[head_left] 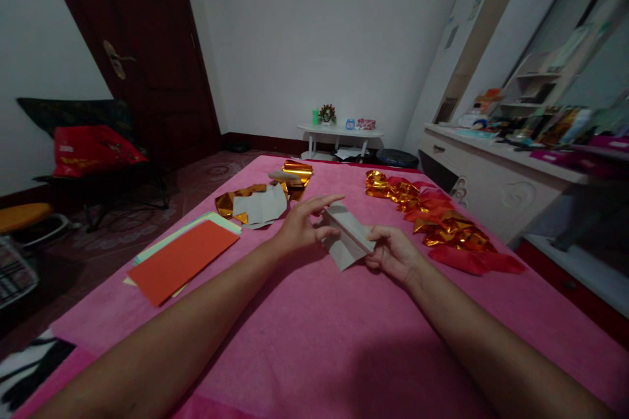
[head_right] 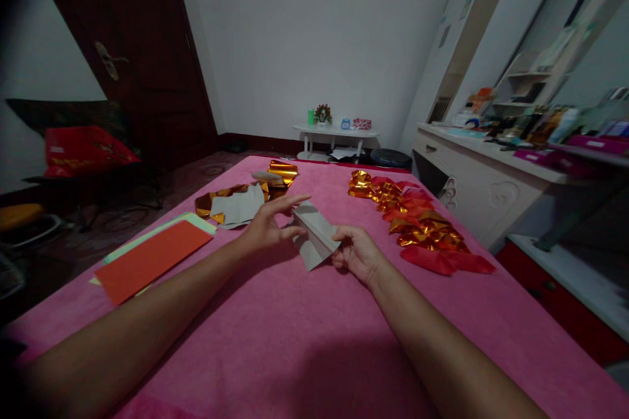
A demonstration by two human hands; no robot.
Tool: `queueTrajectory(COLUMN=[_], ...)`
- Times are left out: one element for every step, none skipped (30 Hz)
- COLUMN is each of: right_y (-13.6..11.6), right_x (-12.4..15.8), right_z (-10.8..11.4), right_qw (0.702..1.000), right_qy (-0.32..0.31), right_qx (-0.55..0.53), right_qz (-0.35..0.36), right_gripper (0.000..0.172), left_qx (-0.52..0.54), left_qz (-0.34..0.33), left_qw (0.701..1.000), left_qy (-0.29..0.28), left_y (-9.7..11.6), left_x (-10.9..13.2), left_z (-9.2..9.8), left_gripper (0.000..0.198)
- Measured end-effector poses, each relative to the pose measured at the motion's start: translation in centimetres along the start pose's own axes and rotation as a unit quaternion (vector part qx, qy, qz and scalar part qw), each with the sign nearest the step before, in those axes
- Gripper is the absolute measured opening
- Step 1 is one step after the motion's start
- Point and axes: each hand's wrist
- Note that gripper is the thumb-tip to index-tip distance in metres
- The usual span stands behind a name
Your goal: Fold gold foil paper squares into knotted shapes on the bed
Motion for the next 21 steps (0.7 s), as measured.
queueTrajectory(right_y=[0.0,0.0,0.0,0.0,0.0,0.1,0.1,0.1,0.2,0.2,0.3,0.4,0.4,0.5,0.6,0.7,0.7,0.8,0.8,0.8,0.8], right_x=[0.0,0.0,0.0,0.0,0.0,-0.1,-0.2,-0.2,-0.3,-0.4,-0.4,-0.4,-0.4,-0.4,-0.4,-0.4,-0.4,-0.4,-0.4,-0.5,-0.5], right_z=[0.0,-0.1,-0.1,-0.1,-0.1,-0.1,-0.1,0.0,0.0,0.0,0.1,0.1,0.1,0.0,0.0,-0.1,-0.2,-0.2,-0.3,-0.3,-0.3], right_qw=[1.000,1.000,1.000,1.000,0.999,0.999,0.997,0.995,0.992,0.990,0.987,0.984,0.981,0.978,0.974,0.970,0.965,0.962,0.958,0.955,0.953], right_qy=[0.007,0.011,0.013,0.015,0.021,0.030,0.043,0.057,0.071,0.080,0.085,0.085,0.082,0.079,0.078,0.079,0.080,0.081,0.085,0.089,0.094], right_qx=[0.003,0.007,0.012,0.019,0.027,0.036,0.044,0.051,0.058,0.064,0.072,0.081,0.093,0.107,0.119,0.130,0.140,0.148,0.155,0.161,0.163], right_qz=[-0.001,0.000,0.002,0.006,0.014,0.025,0.042,0.061,0.081,0.101,0.118,0.133,0.146,0.161,0.176,0.192,0.205,0.216,0.225,0.231,0.236], right_gripper=[0.023,0.022,0.020,0.018,0.016,0.014,0.014,0.016,0.020,0.024,0.029,0.032,0.034,0.034,0.034,0.033,0.031,0.030,0.030,0.030,0.030], left_qx=[-0.016,-0.025,-0.029,-0.033,-0.039,-0.046,-0.052,-0.056,-0.058,-0.058,-0.056,-0.053,-0.048,-0.038,-0.023,-0.001,0.023,0.048,0.069,0.085,0.097], left_qz=[-0.020,-0.038,-0.051,-0.059,-0.063,-0.066,-0.068,-0.067,-0.064,-0.056,-0.044,-0.027,-0.007,0.018,0.045,0.073,0.100,0.125,0.147,0.168,0.188], left_qw=[1.000,0.999,0.998,0.997,0.997,0.997,0.996,0.996,0.995,0.994,0.993,0.992,0.992,0.991,0.990,0.989,0.986,0.983,0.979,0.975,0.972], left_qy=[-0.009,-0.019,-0.028,-0.029,-0.022,-0.009,0.009,0.030,0.052,0.073,0.092,0.107,0.119,0.126,0.130,0.129,0.128,0.123,0.120,0.114,0.107], left_y=[-0.1,-0.3,-0.4,-0.5,-0.6,-0.7,-0.7,-0.8,-0.8,-0.8,-0.8,-0.8,-0.8,-0.8,-0.8,-0.8,-0.8,-0.9,-0.9,-0.9,-0.9], left_x=[0.0,0.0,0.0,0.0,0.0,0.1,0.1,0.2,0.2,0.2,0.2,0.2,0.2,0.1,0.1,0.1,0.1,0.0,0.0,0.0,0.0], left_z=[0.1,0.2,0.3,0.3,0.3,0.4,0.4,0.4,0.4,0.3,0.3,0.2,0.1,0.0,-0.1,-0.3,-0.4,-0.5,-0.6,-0.7,-0.8], left_gripper=[0.050,0.039,0.030,0.022,0.016,0.014,0.013,0.014,0.015,0.017,0.018,0.019,0.020,0.020,0.020,0.019,0.019,0.018,0.018,0.018,0.018])
Point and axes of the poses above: each hand's wrist, its own x-axis away from the middle knuckle, its own z-axis out of the back of the hand, y = z × x, and after that the axes turned 1 degree about x, right-handed
